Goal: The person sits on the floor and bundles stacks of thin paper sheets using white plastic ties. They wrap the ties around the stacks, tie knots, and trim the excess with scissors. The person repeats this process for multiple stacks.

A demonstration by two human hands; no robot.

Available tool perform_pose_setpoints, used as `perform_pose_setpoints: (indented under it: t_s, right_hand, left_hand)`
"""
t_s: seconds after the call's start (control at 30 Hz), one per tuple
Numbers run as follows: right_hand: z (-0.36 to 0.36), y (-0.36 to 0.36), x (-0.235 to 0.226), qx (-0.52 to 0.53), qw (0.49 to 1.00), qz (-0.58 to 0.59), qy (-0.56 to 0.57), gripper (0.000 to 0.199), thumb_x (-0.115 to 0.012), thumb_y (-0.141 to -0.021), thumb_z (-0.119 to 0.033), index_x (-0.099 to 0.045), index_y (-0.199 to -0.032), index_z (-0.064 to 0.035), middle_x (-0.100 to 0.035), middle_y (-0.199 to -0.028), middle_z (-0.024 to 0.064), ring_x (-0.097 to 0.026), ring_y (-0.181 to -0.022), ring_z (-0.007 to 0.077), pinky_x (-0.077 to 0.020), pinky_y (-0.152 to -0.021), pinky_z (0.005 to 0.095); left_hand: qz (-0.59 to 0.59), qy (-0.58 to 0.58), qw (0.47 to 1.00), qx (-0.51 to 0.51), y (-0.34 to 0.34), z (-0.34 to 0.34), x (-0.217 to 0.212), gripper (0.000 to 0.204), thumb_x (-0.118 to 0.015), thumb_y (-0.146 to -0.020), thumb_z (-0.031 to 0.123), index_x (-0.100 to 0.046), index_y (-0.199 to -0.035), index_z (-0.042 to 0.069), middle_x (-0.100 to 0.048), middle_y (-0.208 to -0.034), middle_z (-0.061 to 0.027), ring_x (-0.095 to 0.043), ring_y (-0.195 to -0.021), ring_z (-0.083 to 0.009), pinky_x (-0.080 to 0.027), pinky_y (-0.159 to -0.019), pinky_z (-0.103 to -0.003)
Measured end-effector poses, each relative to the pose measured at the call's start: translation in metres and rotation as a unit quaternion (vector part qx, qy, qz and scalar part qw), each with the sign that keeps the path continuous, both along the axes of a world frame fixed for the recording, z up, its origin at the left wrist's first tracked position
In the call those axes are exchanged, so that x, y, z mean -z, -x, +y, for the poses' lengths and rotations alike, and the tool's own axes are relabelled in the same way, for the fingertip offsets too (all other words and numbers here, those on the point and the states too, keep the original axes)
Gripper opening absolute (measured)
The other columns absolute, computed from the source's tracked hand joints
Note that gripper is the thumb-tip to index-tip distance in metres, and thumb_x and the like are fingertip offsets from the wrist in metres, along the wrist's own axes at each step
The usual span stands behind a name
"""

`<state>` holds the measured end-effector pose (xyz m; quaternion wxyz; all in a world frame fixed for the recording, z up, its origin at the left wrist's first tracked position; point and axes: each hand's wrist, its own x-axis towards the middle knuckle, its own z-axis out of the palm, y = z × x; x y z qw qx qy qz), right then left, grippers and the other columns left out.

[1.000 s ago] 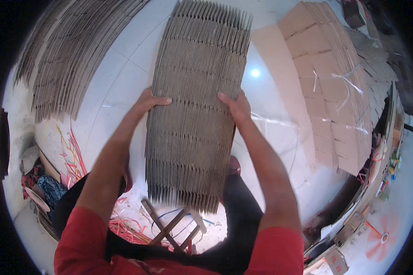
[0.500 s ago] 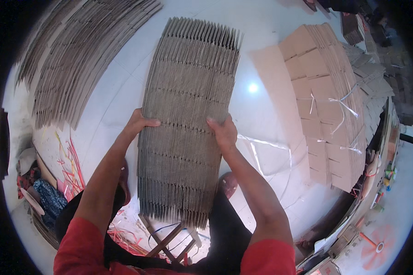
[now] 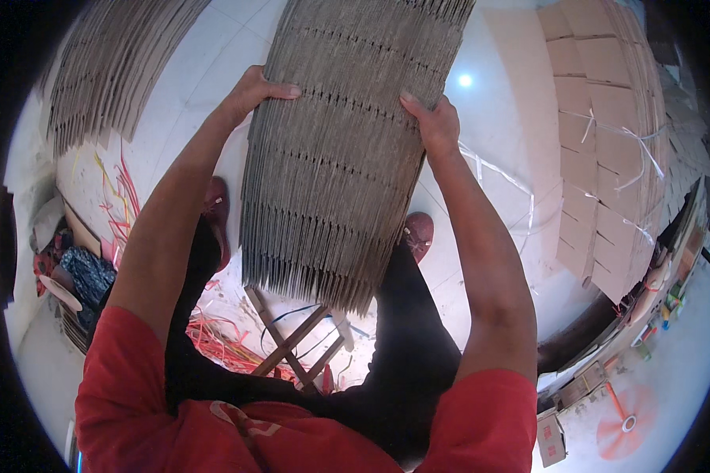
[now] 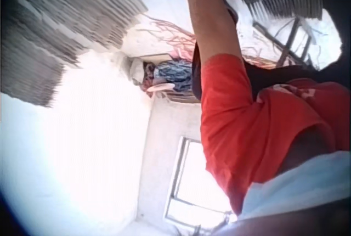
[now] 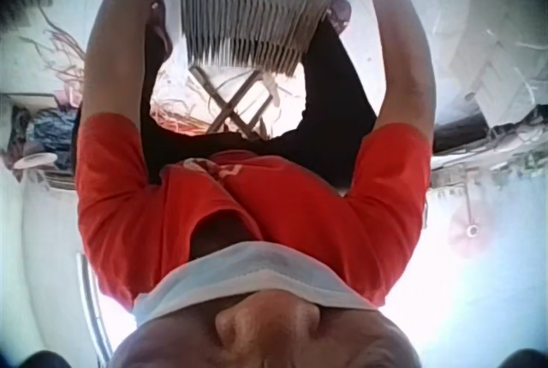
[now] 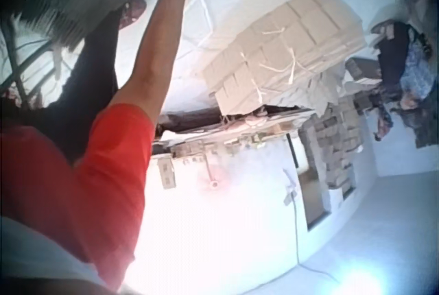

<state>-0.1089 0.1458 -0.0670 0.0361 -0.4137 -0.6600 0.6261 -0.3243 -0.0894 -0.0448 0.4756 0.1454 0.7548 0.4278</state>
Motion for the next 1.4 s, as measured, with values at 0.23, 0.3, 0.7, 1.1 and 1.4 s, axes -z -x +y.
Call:
perform_pose_setpoints:
  t_s: [0.23,0.3,0.7,1.1,1.4]
  right_hand:
    - [-0.019,-0.031,0.009,-0.015,1.000,-0.010,-0.025,0.060,-0.070,-0.071,-0.044,-0.057,-0.107,0.0019,-0.064,-0.098,0.0131,-0.061,-0.091,0.0229,-0.0446,-0.082,0.0335]
    - [-0.023,-0.033,0.008,-0.023,0.999,-0.006,-0.041,0.059,-0.070,-0.071,-0.043,-0.056,-0.109,0.0010,-0.064,-0.099,0.0126,-0.061,-0.091,0.0225,-0.0446,-0.082,0.0334]
    - [0.009,-0.019,-0.008,-0.044,0.973,-0.116,-0.194,0.079,-0.065,-0.075,-0.050,-0.043,-0.123,0.0079,-0.062,-0.103,0.0212,-0.060,-0.096,0.0272,-0.0443,-0.084,0.0341]
    - [0.159,0.121,0.019,0.088,0.919,0.010,-0.383,0.060,-0.053,-0.082,-0.052,-0.045,-0.062,0.0036,-0.043,-0.054,0.0205,-0.044,-0.054,0.0343,-0.0351,-0.058,0.0457]
    - [0.161,0.144,0.025,0.110,0.909,0.048,-0.400,0.050,-0.063,-0.078,-0.039,-0.062,-0.104,0.0024,-0.063,-0.077,0.0198,-0.063,-0.075,0.0302,-0.0466,-0.072,0.0366]
  left_hand:
    - [-0.004,-0.056,0.998,-0.035,-0.030,-0.019,-0.007,0.068,-0.082,-0.054,0.019,-0.055,-0.109,-0.011,-0.063,-0.099,-0.0183,-0.062,-0.090,-0.0261,-0.047,-0.085,-0.035]
    - [-0.012,-0.056,0.998,-0.041,-0.034,-0.027,0.003,0.069,-0.081,-0.056,0.021,-0.053,-0.111,-0.011,-0.062,-0.097,-0.0162,-0.060,-0.090,-0.0257,-0.046,-0.086,-0.035]
    - [-0.078,-0.073,0.991,-0.083,-0.033,-0.031,0.009,0.063,-0.081,-0.055,0.009,-0.054,-0.109,-0.009,-0.063,-0.096,-0.0128,-0.061,-0.085,-0.0225,-0.048,-0.081,-0.033]
    - [-0.111,-0.108,0.981,-0.115,-0.036,-0.024,0.012,0.067,-0.081,-0.054,0.012,-0.052,-0.110,-0.009,-0.062,-0.101,-0.0133,-0.059,-0.093,-0.0221,-0.045,-0.086,-0.032]
    - [-0.104,-0.116,0.981,-0.111,-0.034,-0.029,0.015,0.071,-0.081,-0.054,0.013,-0.049,-0.113,-0.011,-0.060,-0.104,-0.0140,-0.058,-0.096,-0.0227,-0.044,-0.088,-0.032]
